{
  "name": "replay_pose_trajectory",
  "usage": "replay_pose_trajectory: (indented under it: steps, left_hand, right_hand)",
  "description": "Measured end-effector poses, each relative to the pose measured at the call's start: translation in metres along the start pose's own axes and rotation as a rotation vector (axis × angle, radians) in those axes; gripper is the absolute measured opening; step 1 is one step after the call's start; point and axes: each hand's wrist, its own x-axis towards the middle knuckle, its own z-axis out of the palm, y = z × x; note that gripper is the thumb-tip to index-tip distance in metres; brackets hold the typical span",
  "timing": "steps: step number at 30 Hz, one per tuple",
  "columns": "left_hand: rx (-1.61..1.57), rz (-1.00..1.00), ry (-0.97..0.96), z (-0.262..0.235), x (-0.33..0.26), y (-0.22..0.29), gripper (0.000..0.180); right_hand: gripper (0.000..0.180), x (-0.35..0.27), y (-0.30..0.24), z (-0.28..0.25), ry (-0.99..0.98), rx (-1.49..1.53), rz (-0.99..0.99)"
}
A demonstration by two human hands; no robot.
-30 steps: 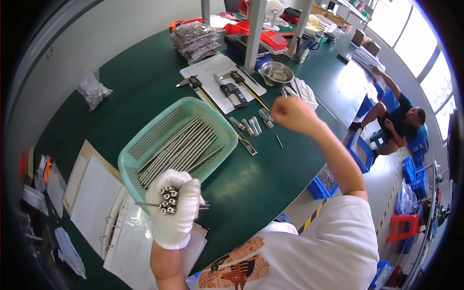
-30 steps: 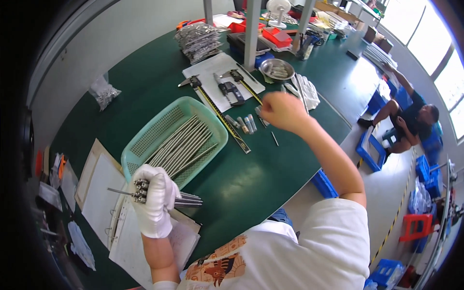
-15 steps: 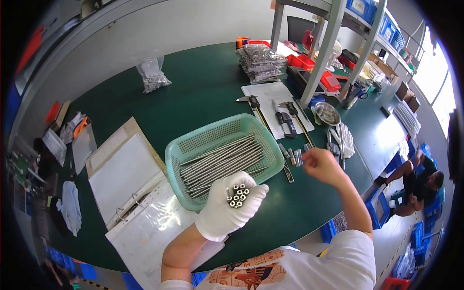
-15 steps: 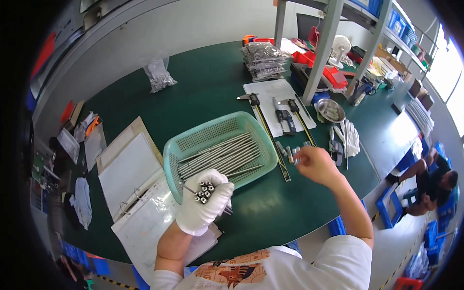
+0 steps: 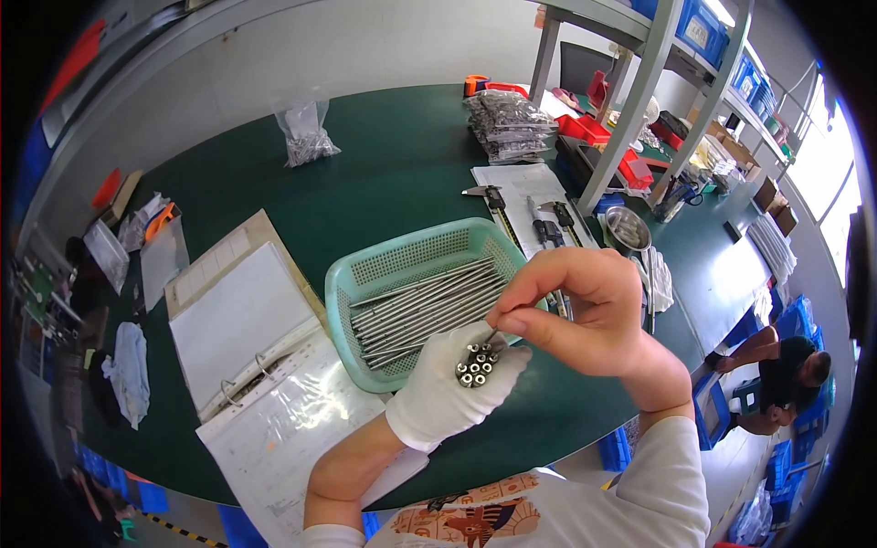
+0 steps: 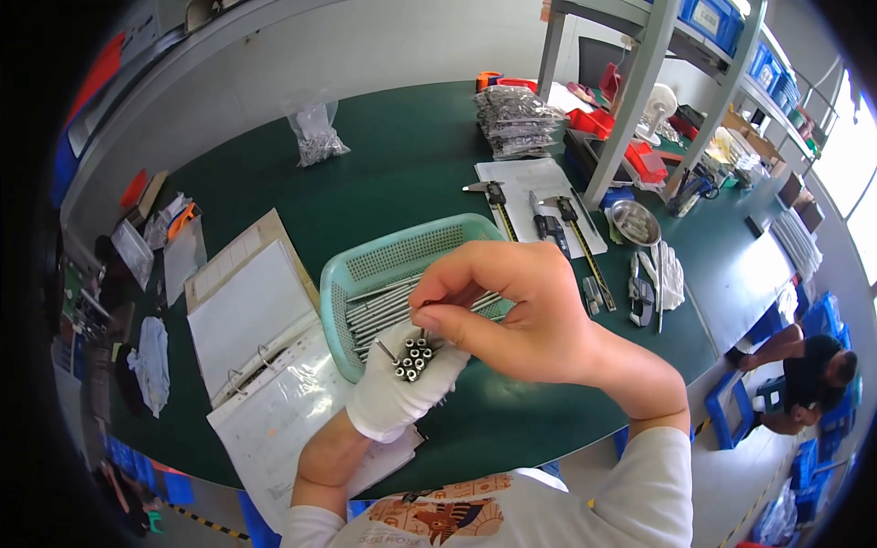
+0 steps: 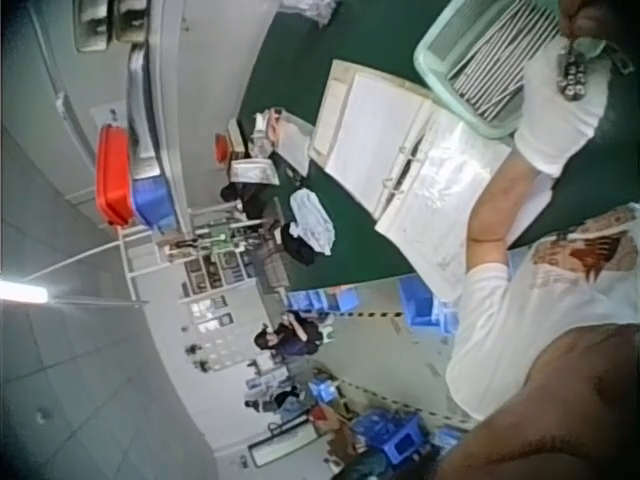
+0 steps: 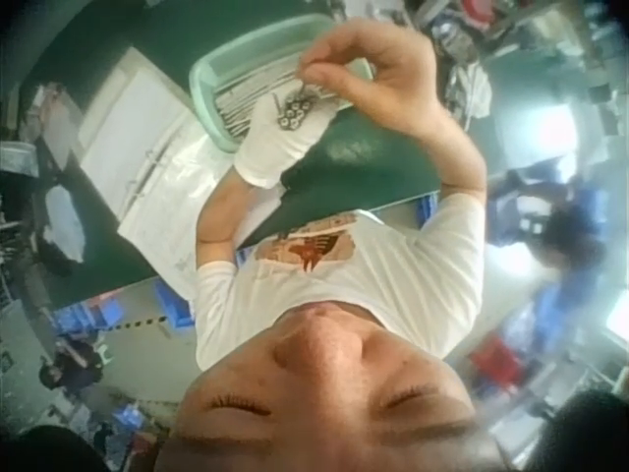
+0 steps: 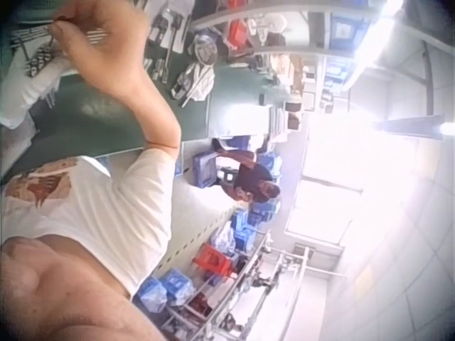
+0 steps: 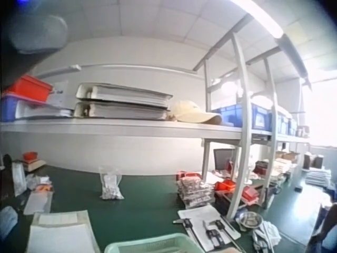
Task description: Assembling a bundle of thin metal rods into a specialized circular holder and inspecting them.
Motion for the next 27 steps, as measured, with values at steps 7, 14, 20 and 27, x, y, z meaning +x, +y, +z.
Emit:
replay_pose_trajectory:
  steps: [7, 14, 20, 27]
  left_hand:
    - [0.025, -0.005, -0.011, -0.001, 0.001, -0.001, 0.007]
    - [-0.019, 0.053, -0.034, -0.002, 0.0, -0.002, 0.007]
    - [-0.001, 0.105, -0.034, -0.001, 0.001, 0.002, 0.006]
    - [-0.043, 0.019, -0.054, -0.003, 0.0, -0.001, 0.006]
  right_hand:
    - [0.008, 0.007, -0.004, -0.002, -0.054, -0.107, -0.063]
    - [0.006, 0.016, -0.013, -0.005, -0.191, -0.334, -0.209]
    - [0.007, 0.013, -0.008, 0.0, -0.143, -0.29, -0.24]
    - [0.005, 0.016, -0.007, -0.005, -0.185, -0.36, -0.24]
